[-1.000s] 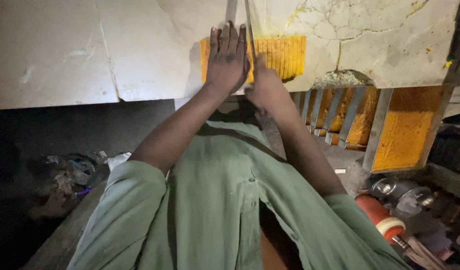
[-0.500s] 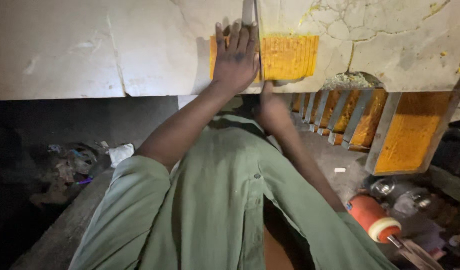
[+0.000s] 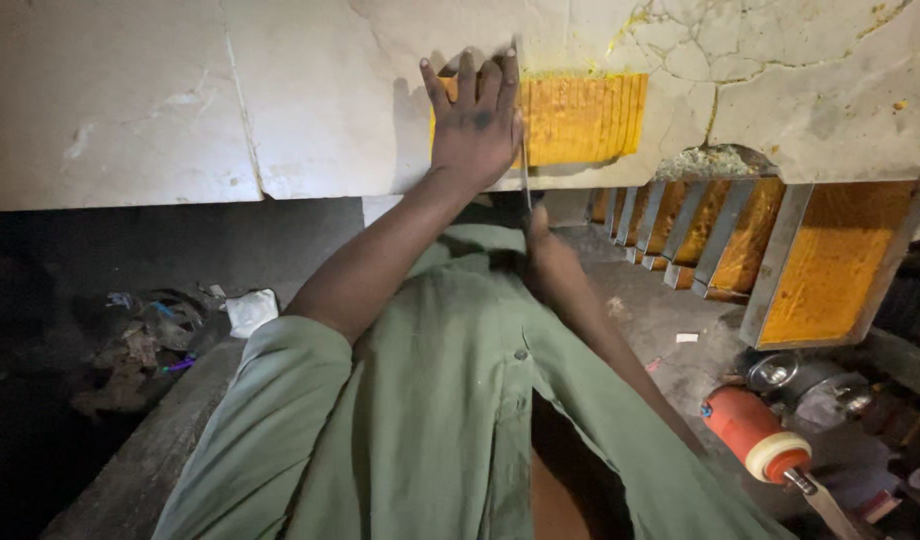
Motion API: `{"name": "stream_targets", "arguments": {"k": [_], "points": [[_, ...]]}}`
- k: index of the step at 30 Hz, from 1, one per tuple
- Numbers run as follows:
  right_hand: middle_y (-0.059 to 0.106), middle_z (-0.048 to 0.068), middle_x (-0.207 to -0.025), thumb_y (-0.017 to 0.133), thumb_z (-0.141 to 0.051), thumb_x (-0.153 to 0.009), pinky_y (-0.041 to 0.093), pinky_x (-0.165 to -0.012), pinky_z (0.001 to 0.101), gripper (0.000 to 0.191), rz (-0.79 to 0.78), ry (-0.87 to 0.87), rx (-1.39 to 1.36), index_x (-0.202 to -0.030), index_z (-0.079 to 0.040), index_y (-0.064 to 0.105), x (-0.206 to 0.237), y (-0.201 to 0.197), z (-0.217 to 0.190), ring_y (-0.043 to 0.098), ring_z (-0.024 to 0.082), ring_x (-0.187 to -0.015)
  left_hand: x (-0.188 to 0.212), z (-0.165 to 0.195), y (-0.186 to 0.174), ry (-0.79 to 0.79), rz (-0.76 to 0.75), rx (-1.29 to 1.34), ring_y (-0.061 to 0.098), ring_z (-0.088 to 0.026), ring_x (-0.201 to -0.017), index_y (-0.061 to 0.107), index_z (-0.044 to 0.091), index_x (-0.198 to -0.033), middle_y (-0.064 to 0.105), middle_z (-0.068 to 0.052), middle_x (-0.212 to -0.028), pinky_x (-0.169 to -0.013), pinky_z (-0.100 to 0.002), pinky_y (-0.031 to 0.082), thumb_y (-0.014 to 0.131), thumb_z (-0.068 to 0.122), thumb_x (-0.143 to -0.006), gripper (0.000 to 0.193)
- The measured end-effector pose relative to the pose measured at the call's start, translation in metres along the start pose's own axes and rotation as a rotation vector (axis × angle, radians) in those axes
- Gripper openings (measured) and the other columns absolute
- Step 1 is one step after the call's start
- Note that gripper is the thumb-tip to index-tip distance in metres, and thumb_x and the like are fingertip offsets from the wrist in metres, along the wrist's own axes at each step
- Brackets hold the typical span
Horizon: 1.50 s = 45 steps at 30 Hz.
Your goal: The person uses a long serrated knife to slice a rectangular loaf of yellow bread into thin vertical strips on a white countertop. They repeatedly reposition the loaf, flip it, and continue cutting until the loaf is fully sliced. The person then places the sliced loaf into a metal tray and covers it with a yellow sheet.
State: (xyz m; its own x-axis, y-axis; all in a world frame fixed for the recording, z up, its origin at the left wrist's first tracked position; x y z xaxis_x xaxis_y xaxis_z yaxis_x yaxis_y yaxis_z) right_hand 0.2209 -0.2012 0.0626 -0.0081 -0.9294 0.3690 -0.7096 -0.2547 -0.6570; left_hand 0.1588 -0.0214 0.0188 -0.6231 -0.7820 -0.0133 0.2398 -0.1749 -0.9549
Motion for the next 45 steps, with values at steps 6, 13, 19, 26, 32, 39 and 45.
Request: {"name": "stream_targets", "arguments": {"k": [6,13,19,26,32,39,45], "points": [[0.069,0.033,-0.092,0.075,-0.01,-0.079,0.056,-0.077,0.0545,0.081,-0.026,0.129,0.144,-0.14,0.014,0.028,-0.108,0.011,0.048,0.068,0.052,-0.089,0.005,-0.002,-0.012,0.059,0.138,0.05,0.025,-0.041,-0.156,0.031,0.0,-0.16,0.037,-0.023,-0.163,-0.119,-0.08,0.008,0.054,0.037,-0.106,0.069],[0.067,0.036,-0.097,0.07,-0.011,-0.082,0.054,-0.08,0.0549,0.074,-0.202,0.294,0.075,-0.141,0.012,0.03,-0.016,-0.023,-0.027,0.066,0.054,-0.096,0.003,-0.009,0.002,-0.029,-0.06,0.034,0.03,-0.045,-0.147,0.029,0.004,-0.161,0.043,-0.02,-0.15,-0.111,-0.083,0.012,0.055,0.041,-0.102,0.073],[0.064,0.039,-0.098,0.069,-0.015,-0.087,0.05,-0.079,0.0575,0.069,-0.029,0.106,-0.031,-0.138,0.01,0.032,-0.018,0.03,0.024,0.06,0.059,-0.096,0.008,-0.011,0.003,-0.011,0.047,0.001,0.033,-0.043,-0.146,0.028,0.002,-0.161,0.044,-0.02,-0.15,-0.113,-0.08,0.017,0.057,0.039,-0.102,0.075],[0.069,0.031,-0.089,0.072,-0.006,-0.078,0.058,-0.073,0.051,0.08,0.077,-0.058,0.094,-0.141,0.015,0.028,-0.117,-0.006,0.011,0.07,0.049,-0.086,0.01,-0.015,-0.008,0.021,0.118,0.074,0.024,-0.044,-0.152,0.032,0.003,-0.16,0.034,-0.023,-0.16,-0.116,-0.076,0.017,0.054,0.032,-0.102,0.068],[0.07,0.028,-0.101,0.067,-0.008,-0.085,0.058,-0.077,0.0507,0.082,-0.234,0.258,0.062,-0.149,0.015,0.02,-0.012,-0.014,-0.038,0.071,0.047,-0.091,0.012,-0.018,0.002,0.007,0.03,0.072,0.03,-0.045,-0.148,0.028,0.001,-0.161,0.042,-0.021,-0.153,-0.116,-0.074,0.025,0.056,0.031,-0.103,0.07],[0.073,0.026,-0.126,0.067,-0.013,-0.097,0.056,-0.087,0.0505,0.076,0.093,-0.289,0.011,-0.148,0.017,0.019,-0.042,0.027,-0.005,0.07,0.046,-0.106,0.014,-0.02,0.004,0.003,0.054,0.076,0.026,-0.041,-0.15,0.027,0.001,-0.16,0.039,-0.022,-0.156,-0.117,-0.073,0.023,0.055,0.035,-0.103,0.072],[0.069,0.034,-0.099,0.076,-0.011,-0.079,0.057,-0.079,0.0521,0.083,-0.031,0.073,0.139,-0.142,0.014,0.029,-0.123,0.0,0.002,0.069,0.049,-0.095,0.012,-0.024,-0.008,0.024,0.052,0.079,0.016,-0.043,-0.156,0.025,0.0,-0.163,0.031,-0.024,-0.163,-0.124,-0.067,0.02,0.055,0.032,-0.105,0.072]]}}
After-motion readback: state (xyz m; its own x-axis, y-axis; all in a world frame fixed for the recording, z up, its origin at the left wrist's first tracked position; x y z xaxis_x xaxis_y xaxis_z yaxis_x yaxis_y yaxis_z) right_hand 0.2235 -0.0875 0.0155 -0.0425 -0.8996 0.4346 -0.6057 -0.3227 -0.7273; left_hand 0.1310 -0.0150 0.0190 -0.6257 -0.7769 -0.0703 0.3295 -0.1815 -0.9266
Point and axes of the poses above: each hand's wrist, its own x-axis away from the middle knuckle, its own y-axis out of the palm, z = x × y, the point moved 8 cm from there along -x, towards the middle knuckle
